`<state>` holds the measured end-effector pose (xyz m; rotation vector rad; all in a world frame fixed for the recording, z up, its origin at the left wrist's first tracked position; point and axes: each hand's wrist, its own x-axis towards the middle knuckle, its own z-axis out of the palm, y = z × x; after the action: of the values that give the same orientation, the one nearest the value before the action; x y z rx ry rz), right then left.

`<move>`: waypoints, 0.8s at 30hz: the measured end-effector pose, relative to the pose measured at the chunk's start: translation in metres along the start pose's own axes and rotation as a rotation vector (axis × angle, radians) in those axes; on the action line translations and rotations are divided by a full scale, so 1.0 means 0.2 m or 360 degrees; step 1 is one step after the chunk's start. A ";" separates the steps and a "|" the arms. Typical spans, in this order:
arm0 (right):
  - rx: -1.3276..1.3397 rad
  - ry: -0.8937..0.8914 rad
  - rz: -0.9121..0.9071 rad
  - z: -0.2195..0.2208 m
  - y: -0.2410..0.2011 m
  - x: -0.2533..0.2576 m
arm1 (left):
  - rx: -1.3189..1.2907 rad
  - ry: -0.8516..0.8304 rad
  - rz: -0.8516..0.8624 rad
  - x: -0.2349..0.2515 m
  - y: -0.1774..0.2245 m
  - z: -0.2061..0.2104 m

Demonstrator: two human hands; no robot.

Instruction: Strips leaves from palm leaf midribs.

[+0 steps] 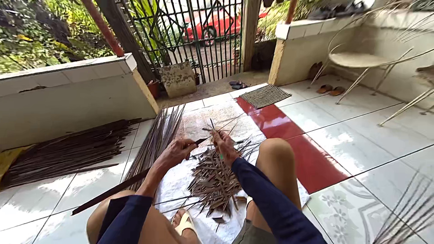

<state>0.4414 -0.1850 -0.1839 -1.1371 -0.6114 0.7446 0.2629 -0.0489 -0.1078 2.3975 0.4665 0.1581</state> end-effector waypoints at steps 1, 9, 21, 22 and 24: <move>0.0044 0.0004 0.0019 0.00 -0.02 0.00 | -0.0034 -0.0024 -0.0020 0.00 0.00 0.00; -0.0341 0.0214 -0.0010 -0.08 -0.05 0.04 | -0.0080 -0.0026 -0.0123 -0.07 -0.02 -0.09; -0.0848 -0.0324 -0.0254 0.08 0.04 -0.12 | 0.0435 0.0418 -0.0177 -0.11 0.04 -0.03; -0.0863 -0.0340 -0.0253 0.08 0.04 -0.12 | 0.0491 0.0431 -0.0159 -0.10 0.02 -0.03; -0.0870 -0.0358 -0.0248 0.09 0.04 -0.13 | 0.0572 0.0454 -0.0126 -0.09 0.01 -0.01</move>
<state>0.4113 -0.1931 -0.1876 -1.4921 -1.1272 0.5881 0.2470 -0.0553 -0.1055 2.7132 0.7766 0.4153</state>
